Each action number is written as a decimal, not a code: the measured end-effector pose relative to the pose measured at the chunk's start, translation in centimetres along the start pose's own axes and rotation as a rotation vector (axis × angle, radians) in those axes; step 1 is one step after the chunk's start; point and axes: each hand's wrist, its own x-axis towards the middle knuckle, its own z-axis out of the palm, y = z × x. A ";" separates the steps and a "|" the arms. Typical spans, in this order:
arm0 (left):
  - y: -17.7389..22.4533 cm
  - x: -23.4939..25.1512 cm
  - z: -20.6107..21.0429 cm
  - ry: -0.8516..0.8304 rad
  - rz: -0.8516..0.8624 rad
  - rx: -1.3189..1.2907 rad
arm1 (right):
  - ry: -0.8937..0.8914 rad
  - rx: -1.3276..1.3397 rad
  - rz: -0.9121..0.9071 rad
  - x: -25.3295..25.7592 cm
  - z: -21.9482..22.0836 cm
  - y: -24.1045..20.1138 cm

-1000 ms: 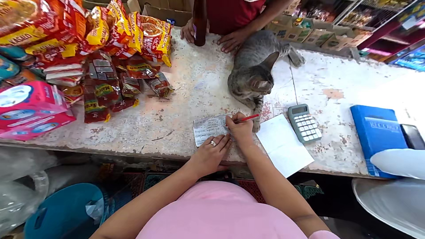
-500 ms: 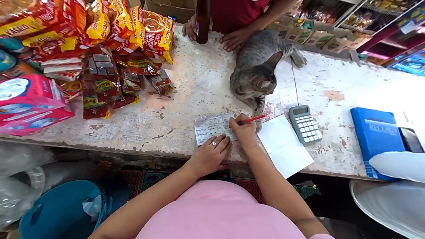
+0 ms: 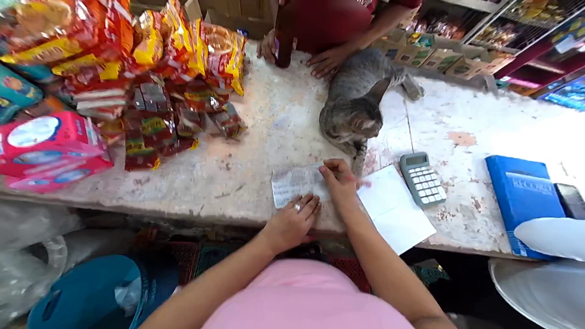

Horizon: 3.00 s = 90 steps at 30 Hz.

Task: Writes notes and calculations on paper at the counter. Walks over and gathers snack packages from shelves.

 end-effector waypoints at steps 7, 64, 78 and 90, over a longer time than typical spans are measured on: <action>-0.1 0.7 -1.0 0.107 0.025 0.066 | -0.065 -0.368 0.200 1.6 -0.6 -2.9; -0.9 -1.0 -0.8 0.407 -0.233 -0.319 | 0.010 -0.089 -0.055 -4.1 -1.5 1.1; -3.6 1.8 -4.3 0.361 -0.429 -0.849 | 0.222 -0.001 -0.109 -5.8 -2.5 1.0; 1.2 7.0 -4.6 -0.045 -0.481 -0.729 | 0.279 0.124 0.225 -13.2 -11.6 0.2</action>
